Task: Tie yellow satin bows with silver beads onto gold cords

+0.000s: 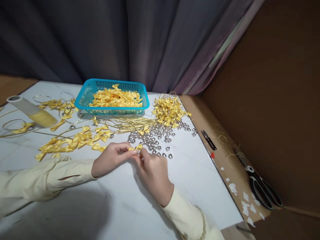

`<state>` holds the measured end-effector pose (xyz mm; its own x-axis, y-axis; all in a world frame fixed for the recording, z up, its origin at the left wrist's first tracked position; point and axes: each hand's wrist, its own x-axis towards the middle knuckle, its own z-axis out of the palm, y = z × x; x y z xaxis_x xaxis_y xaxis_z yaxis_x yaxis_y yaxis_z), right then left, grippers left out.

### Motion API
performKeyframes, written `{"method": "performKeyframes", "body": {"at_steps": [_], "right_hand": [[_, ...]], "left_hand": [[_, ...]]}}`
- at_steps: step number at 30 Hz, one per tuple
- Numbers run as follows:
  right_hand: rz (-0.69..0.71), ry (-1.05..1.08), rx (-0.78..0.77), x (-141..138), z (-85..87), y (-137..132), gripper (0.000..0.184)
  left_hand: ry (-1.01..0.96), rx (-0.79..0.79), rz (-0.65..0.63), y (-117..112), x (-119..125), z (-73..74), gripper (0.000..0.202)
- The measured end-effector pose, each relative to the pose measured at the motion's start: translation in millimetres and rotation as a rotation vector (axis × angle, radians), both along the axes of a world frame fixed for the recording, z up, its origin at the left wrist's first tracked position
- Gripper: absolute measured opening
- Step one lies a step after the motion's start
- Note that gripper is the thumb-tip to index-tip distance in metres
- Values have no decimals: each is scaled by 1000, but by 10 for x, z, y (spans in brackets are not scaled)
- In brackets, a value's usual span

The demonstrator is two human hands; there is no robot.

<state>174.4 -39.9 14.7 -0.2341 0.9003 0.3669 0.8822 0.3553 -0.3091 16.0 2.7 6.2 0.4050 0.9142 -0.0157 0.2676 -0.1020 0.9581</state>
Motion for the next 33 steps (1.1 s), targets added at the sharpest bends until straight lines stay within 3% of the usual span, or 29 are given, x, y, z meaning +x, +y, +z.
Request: {"method": "performKeyframes", "body": {"at_steps": [4, 8, 12, 16, 20, 26, 30, 33], "right_hand": [[51, 120, -77, 91, 103, 70, 35], [129, 395, -129, 185, 197, 168, 41], [303, 630, -414, 187, 202, 174, 40], [373, 696, -621, 153, 182, 139, 36], [373, 793, -622, 114, 169, 118, 36], [268, 961, -455, 148, 175, 150, 36], [233, 1045, -593, 227, 162, 223, 42], [230, 998, -714, 266, 139, 265, 35]], "left_hand": [[17, 81, -14, -7, -4, 5, 27], [30, 100, -110, -30, -11, 17, 27], [19, 122, -272, -70, -21, 3, 28], [29, 150, -347, -87, -33, -4, 23], [5, 83, -412, -80, -39, 17, 23], [4, 37, -400, -87, -38, 38, 26], [-18, 32, -370, -92, -40, 39, 24], [-24, 28, -355, -84, -45, 34, 23]]}}
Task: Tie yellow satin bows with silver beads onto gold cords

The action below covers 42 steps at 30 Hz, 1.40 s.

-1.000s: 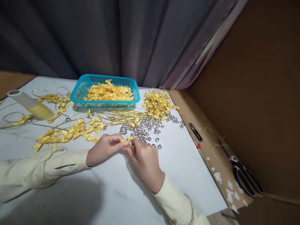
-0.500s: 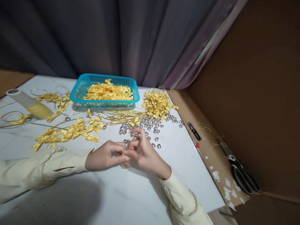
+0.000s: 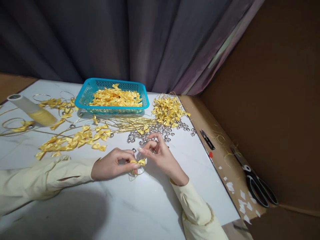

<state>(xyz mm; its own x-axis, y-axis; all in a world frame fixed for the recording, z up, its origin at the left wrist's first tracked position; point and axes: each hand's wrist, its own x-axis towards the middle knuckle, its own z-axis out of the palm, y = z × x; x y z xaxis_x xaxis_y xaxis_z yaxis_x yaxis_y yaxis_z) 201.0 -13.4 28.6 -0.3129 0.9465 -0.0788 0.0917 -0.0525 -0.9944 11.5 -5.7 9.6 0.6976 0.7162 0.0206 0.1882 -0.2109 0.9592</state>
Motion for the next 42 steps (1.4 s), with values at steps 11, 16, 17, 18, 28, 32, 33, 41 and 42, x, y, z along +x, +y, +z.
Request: {"method": "performKeyframes", "body": {"at_steps": [11, 16, 17, 18, 28, 32, 33, 41, 42], "right_hand": [[492, -582, 388, 124, 187, -21, 47], [536, -629, 360, 90, 138, -60, 47], [543, -633, 344, 77, 126, -65, 45], [551, -637, 331, 63, 114, -71, 44], [402, -649, 449, 34, 148, -67, 15], [568, -672, 408, 67, 132, -64, 22], [607, -671, 380, 65, 117, -66, 22], [602, -509, 387, 2, 27, -60, 27], [571, -518, 421, 2, 29, -63, 26]], "left_hand": [[-40, 1, -89, 2, -10, -19, 25], [-25, -49, -186, 33, -30, -51, 27], [-28, -70, -198, 39, -34, -55, 28], [-31, -91, -211, 44, -37, -56, 27], [-57, -338, -286, 22, -35, -19, 29], [-117, -420, -286, 28, -26, -25, 28], [-131, -434, -284, 28, -25, -29, 28], [-116, -422, -284, 14, -45, -27, 25], [-109, -416, -283, 17, -46, -23, 26]]}}
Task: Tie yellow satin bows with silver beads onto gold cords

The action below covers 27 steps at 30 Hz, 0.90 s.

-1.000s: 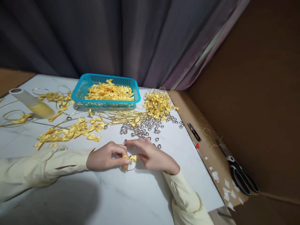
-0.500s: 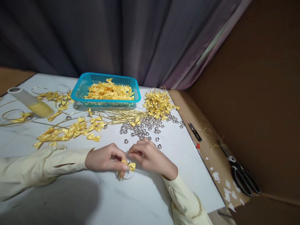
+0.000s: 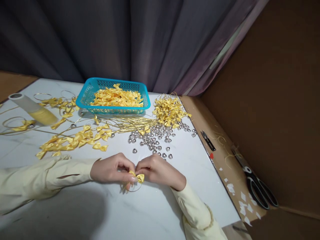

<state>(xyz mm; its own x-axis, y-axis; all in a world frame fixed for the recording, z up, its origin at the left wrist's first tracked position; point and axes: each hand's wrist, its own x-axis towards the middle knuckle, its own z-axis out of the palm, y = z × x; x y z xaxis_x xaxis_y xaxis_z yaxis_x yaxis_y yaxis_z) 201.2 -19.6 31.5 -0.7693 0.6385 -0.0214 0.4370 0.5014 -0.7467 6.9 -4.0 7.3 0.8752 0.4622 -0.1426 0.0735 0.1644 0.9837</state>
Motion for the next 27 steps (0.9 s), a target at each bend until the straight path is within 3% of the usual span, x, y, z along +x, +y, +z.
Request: {"method": "performKeyframes", "body": {"at_steps": [5, 8, 18, 21, 27], "right_hand": [[-165, -128, 287, 38, -3, -24, 25], [-334, -252, 411, 132, -41, 23, 21], [-927, -388, 592, 648, -125, 312, 25], [-976, -442, 612, 679, -114, 329, 26], [-926, -604, 589, 624, -116, 336, 23]], "left_hand": [[16, -34, 4, 9, -3, 11, 29], [30, 8, -10, -14, -6, 10, 26], [82, 198, -57, -101, -8, 14, 26], [84, 199, -49, -92, -8, 21, 26], [65, 196, -49, -60, -8, 1, 25]]}}
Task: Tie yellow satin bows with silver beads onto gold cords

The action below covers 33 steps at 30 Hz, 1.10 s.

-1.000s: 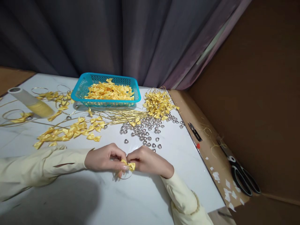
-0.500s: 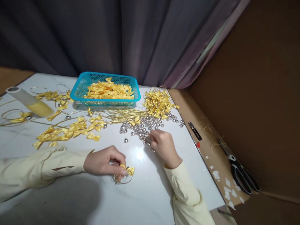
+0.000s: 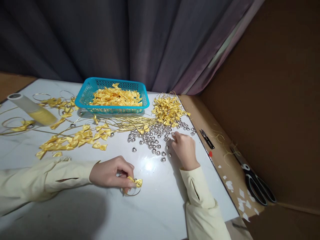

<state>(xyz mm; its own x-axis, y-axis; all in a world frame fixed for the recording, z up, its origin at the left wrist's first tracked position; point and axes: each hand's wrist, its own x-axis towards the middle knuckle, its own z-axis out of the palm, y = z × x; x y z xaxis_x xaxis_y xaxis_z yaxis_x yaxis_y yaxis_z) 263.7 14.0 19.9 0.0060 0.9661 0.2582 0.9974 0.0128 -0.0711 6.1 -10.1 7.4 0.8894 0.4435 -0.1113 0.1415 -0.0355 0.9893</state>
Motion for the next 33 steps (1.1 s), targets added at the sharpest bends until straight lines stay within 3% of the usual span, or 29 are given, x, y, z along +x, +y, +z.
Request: {"method": "performKeyframes", "body": {"at_steps": [5, 7, 10, 12, 15, 18, 21, 24, 28, 33], "right_hand": [[40, -88, -63, -111, -37, -32, 20], [115, -98, -50, -187, -19, -77, 14], [475, 54, -108, -326, 78, -195, 42], [760, 263, -297, -422, 162, -288, 54], [896, 491, -526, -536, 238, -388, 48], [838, 568, -558, -589, 217, -409, 33], [764, 600, -526, -597, 163, -385, 30], [732, 580, -468, -589, 139, -358, 15], [676, 534, -316, -580, 125, -326, 26], [382, 687, -124, -596, 117, -299, 34]], "left_hand": [[-7, -186, 34, 5, 15, -6, 25], [-13, -231, 50, 9, 21, -3, 29], [-39, -275, 76, 19, 26, -11, 36], [-49, -290, 90, 27, 27, -26, 38], [-65, -304, 100, 36, 30, -47, 38], [-74, -319, 109, 43, 36, -53, 37], [-70, -319, 112, 48, 37, -53, 36], [-72, -305, 110, 50, 32, -61, 36], [-60, -313, 119, 55, 31, -63, 35], [-52, -318, 121, 54, 36, -46, 34]]}}
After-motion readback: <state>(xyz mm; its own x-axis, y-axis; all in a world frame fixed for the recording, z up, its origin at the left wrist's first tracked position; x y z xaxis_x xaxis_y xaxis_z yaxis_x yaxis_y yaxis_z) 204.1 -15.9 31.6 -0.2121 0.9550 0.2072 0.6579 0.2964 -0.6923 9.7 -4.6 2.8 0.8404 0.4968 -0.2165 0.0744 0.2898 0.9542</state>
